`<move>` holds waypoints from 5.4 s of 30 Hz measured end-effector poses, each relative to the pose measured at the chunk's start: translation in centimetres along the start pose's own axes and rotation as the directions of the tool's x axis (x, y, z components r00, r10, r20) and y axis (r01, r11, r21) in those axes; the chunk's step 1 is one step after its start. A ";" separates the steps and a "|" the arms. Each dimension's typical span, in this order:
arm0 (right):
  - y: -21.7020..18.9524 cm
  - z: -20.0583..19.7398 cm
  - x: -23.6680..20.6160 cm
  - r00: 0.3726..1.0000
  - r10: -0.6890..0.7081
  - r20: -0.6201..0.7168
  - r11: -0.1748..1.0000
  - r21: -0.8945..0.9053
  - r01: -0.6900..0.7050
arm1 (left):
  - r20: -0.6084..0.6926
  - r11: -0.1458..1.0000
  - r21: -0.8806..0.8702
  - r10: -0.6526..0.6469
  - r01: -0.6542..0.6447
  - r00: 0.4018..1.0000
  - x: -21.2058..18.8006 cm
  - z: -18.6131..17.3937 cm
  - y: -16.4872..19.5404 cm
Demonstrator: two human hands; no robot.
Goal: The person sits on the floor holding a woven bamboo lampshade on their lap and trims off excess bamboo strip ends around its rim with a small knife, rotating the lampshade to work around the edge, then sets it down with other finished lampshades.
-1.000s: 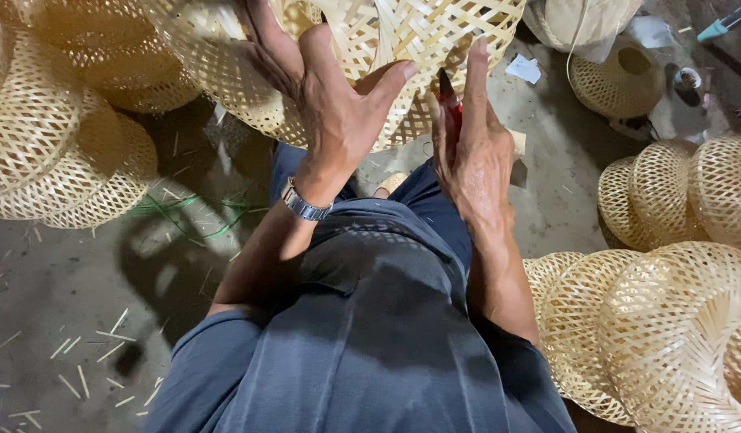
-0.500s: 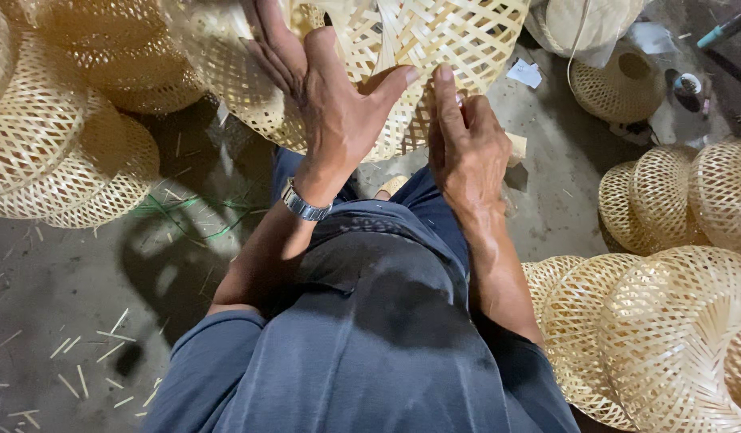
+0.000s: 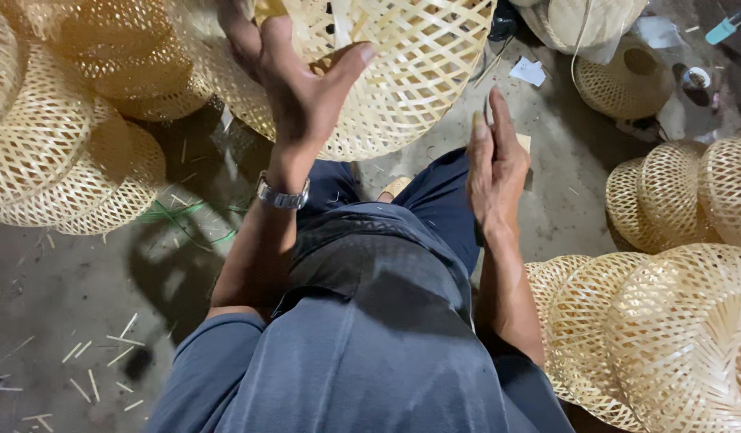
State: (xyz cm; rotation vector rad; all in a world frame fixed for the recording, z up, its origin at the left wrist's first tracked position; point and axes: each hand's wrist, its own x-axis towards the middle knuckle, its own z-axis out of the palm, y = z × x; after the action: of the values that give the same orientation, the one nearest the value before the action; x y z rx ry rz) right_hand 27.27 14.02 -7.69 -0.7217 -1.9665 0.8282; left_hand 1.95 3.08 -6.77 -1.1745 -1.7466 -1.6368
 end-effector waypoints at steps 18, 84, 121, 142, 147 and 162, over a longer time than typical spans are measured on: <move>-4.8 -1.1 1.8 0.858 -0.479 0.183 0.763 -0.397 0.510 | 0.028 0.998 -0.054 0.029 -0.027 0.999 0.0 -0.5 0.9; -4.3 -1.4 0.7 0.959 -0.242 0.146 0.949 -0.169 0.265 | 0.029 0.975 -0.082 -0.207 0.209 0.978 1.4 -1.5 3.3; -5.0 -5.5 6.4 0.796 -0.499 0.344 0.842 -0.025 0.539 | 0.405 0.820 -0.294 -0.358 0.491 0.841 0.9 -2.1 0.6; -8.0 -6.6 6.0 0.741 -0.522 0.422 0.773 -0.133 0.620 | 0.462 0.767 -0.366 -0.341 0.527 0.818 0.4 -1.3 -0.5; -6.2 -5.4 5.6 0.781 -0.510 0.360 0.824 -0.054 0.564 | 0.463 0.698 -0.462 -0.335 0.546 0.820 -0.1 -0.5 -1.2; -0.5 -2.8 2.6 0.993 -0.115 0.034 0.964 0.246 0.103 | 0.448 0.488 -0.649 -0.374 0.584 0.812 -1.4 1.1 -3.9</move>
State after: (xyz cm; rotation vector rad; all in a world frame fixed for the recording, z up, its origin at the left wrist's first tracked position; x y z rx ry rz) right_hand 28.39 16.45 -4.89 -0.4489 -1.8851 1.0059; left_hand -0.34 4.04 -10.27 -1.3292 -1.6306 -2.9178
